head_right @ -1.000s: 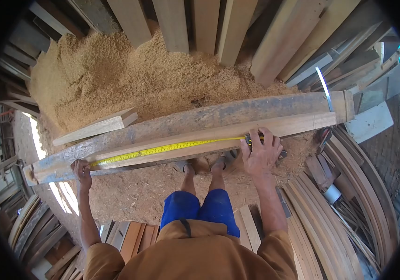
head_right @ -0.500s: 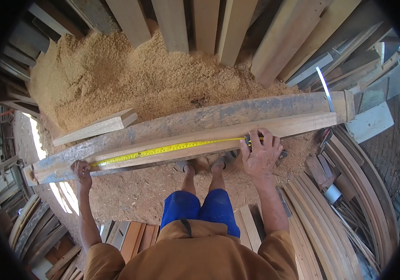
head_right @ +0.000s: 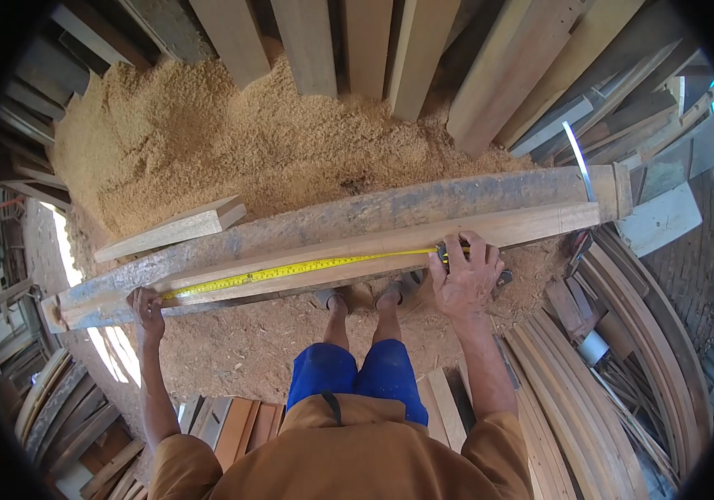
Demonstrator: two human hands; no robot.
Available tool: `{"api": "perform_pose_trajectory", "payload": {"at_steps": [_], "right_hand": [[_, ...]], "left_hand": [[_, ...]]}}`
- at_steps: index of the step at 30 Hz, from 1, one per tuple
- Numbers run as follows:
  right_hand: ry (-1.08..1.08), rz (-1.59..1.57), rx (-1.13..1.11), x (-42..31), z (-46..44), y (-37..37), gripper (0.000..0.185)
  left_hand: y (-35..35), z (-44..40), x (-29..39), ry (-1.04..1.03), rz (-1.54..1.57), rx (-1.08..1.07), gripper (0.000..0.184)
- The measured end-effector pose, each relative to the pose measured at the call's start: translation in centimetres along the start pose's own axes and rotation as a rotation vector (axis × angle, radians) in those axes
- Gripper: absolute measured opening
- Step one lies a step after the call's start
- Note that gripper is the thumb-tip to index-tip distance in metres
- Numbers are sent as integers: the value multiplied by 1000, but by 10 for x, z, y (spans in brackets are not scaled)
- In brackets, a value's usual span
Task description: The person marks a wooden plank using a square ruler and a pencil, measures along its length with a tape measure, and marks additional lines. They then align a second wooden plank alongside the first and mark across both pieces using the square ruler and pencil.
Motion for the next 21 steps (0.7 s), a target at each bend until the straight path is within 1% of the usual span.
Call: {"api": "perform_pose_trajectory", "payload": {"at_steps": [21], "right_hand": [[-8,4,-5,-1,-1,0,41]], "left_hand": [[0,0,1,-25,-10,32,6]]}}
Point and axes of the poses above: each hand's wrist, its own z-axis away from the middle knuckle, its own y-axis out of the back of the hand, x = y × z, the point moved 5 cm from there along -z, towards the middle knuckle, and after that the axes turned 9 degrees about -y, right-handed, at the moved point
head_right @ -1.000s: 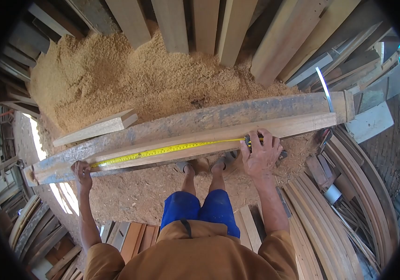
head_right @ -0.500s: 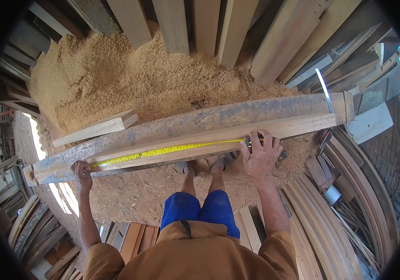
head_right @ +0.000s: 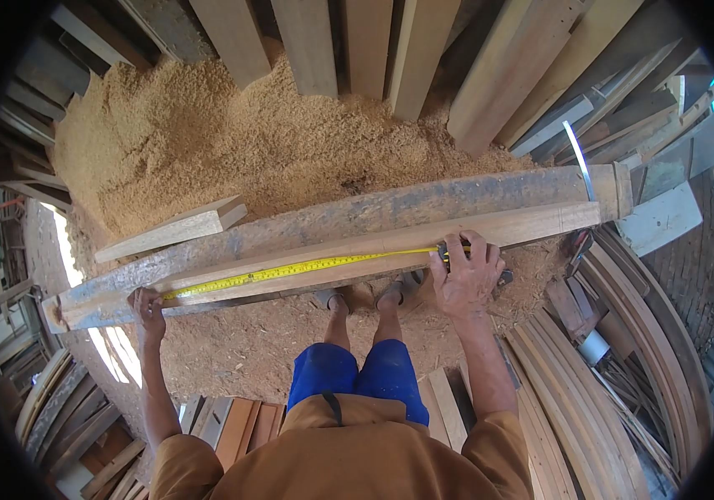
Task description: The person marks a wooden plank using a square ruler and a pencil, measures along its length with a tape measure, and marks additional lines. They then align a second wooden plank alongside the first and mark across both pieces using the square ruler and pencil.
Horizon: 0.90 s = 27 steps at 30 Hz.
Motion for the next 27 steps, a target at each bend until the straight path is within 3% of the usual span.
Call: {"api": "perform_pose_trajectory", "payload": {"at_steps": [27], "right_hand": [[-6,12,1,-2,0,0,42]], "left_hand": [[0,0,0,27,10,-12,7]]}}
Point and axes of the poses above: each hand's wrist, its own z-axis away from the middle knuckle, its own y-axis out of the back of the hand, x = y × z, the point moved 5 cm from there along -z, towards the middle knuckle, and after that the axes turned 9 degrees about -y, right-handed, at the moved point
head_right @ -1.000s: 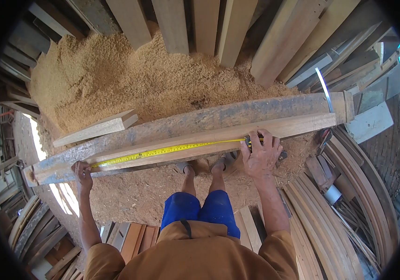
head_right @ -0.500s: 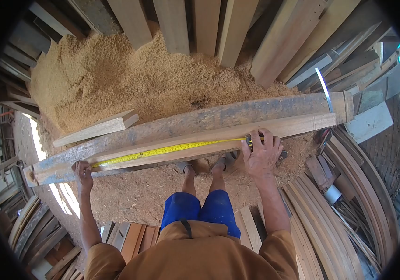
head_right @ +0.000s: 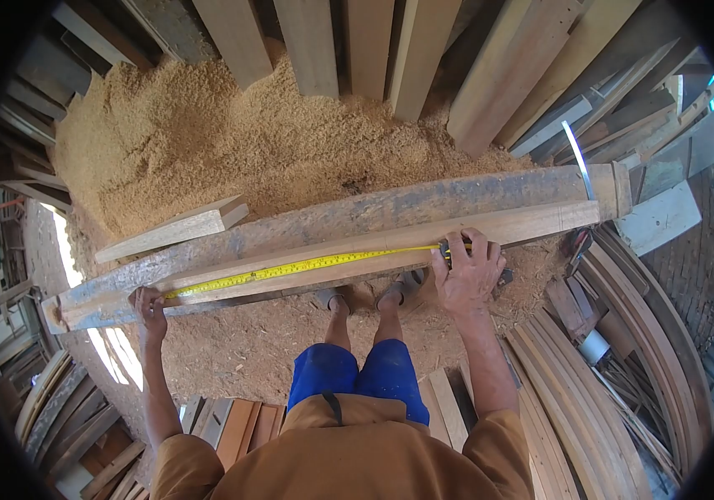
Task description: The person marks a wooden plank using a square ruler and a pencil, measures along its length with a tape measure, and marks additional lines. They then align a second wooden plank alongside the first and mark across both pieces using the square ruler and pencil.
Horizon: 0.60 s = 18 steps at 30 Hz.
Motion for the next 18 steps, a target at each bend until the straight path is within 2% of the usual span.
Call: {"api": "perform_pose_trajectory", "payload": {"at_steps": [9,12,15,17,18], "right_hand": [[-5,-13,-26,0,-2,3,42],[-17,-59,-150,-6,5,13,43],[-50,-65,-264,-15,29,19,42],[-81,-64,-386,-13,48,9,42],[-98,-66,-447,-12,59,1,41]], "left_hand": [[3,-2,0,5,36,-39,5],[12,-10,10,23,-9,-38,9],[9,-25,74,-34,-22,-21,10],[-12,-39,141,-10,159,-200,8],[-30,-40,174,-120,176,-219,6]]}}
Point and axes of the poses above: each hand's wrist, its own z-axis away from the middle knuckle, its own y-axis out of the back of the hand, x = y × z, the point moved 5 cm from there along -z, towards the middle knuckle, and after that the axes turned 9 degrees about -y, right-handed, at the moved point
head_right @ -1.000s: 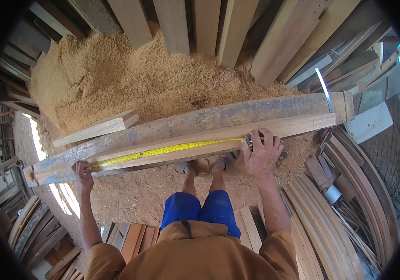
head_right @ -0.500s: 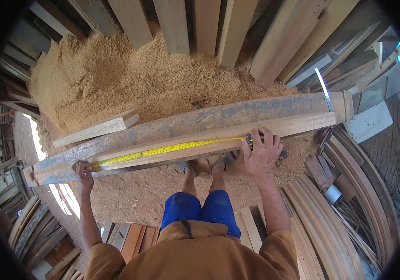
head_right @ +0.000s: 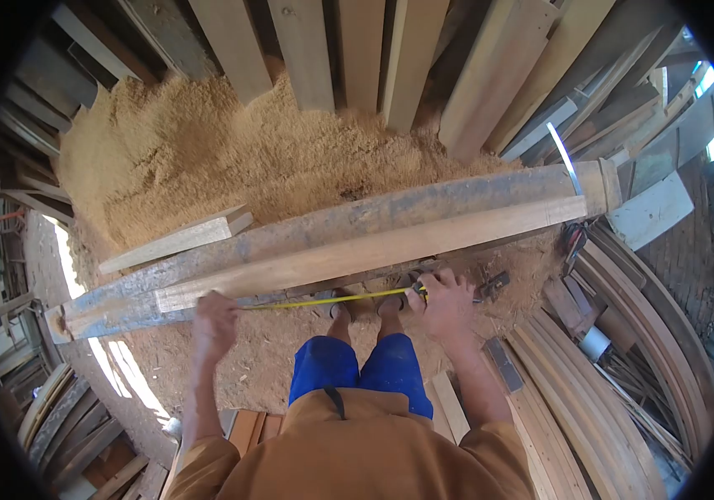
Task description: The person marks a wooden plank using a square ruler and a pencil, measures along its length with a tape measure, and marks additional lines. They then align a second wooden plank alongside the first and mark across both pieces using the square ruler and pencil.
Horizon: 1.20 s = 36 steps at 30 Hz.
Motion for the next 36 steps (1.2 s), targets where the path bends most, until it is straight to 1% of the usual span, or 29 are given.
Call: {"api": "perform_pose_trajectory", "payload": {"at_steps": [1,2,4,7,9,10,12,13,14,16,17,23,26,36], "right_hand": [[-8,-16,-29,1,6,-11,42],[-17,-33,-59,2,13,-23,42],[-47,-63,-96,2,25,-34,42],[-96,-108,-104,8,30,-37,41],[-111,-148,-99,23,26,-32,42],[-104,-132,-9,26,21,-19,40],[-87,-98,175,34,6,15,37],[-91,-91,212,46,-5,26,40],[-95,-83,249,58,-17,36,42],[-44,-22,319,73,-38,62,41],[-14,7,351,77,-48,72,40],[-30,36,266,87,-85,79,39],[1,21,277,93,-89,71,38],[-5,25,308,107,-92,63,35]], "left_hand": [[-25,-8,26,-112,5,-30,4],[-38,-20,55,-239,23,18,6],[-51,-44,95,-165,202,-84,7],[-69,-61,117,-193,276,-59,7],[-65,-71,127,-212,269,-56,7],[-62,-77,131,-222,263,-55,8],[-62,-83,128,-149,296,7,8],[-61,-88,127,-113,312,41,8],[-57,-94,128,-111,257,55,8],[-45,-109,129,-98,146,84,8],[-50,-114,127,-75,138,108,7],[-79,-131,120,33,91,200,7],[-81,-129,121,47,80,225,7],[-87,-129,126,87,93,283,8]]}}
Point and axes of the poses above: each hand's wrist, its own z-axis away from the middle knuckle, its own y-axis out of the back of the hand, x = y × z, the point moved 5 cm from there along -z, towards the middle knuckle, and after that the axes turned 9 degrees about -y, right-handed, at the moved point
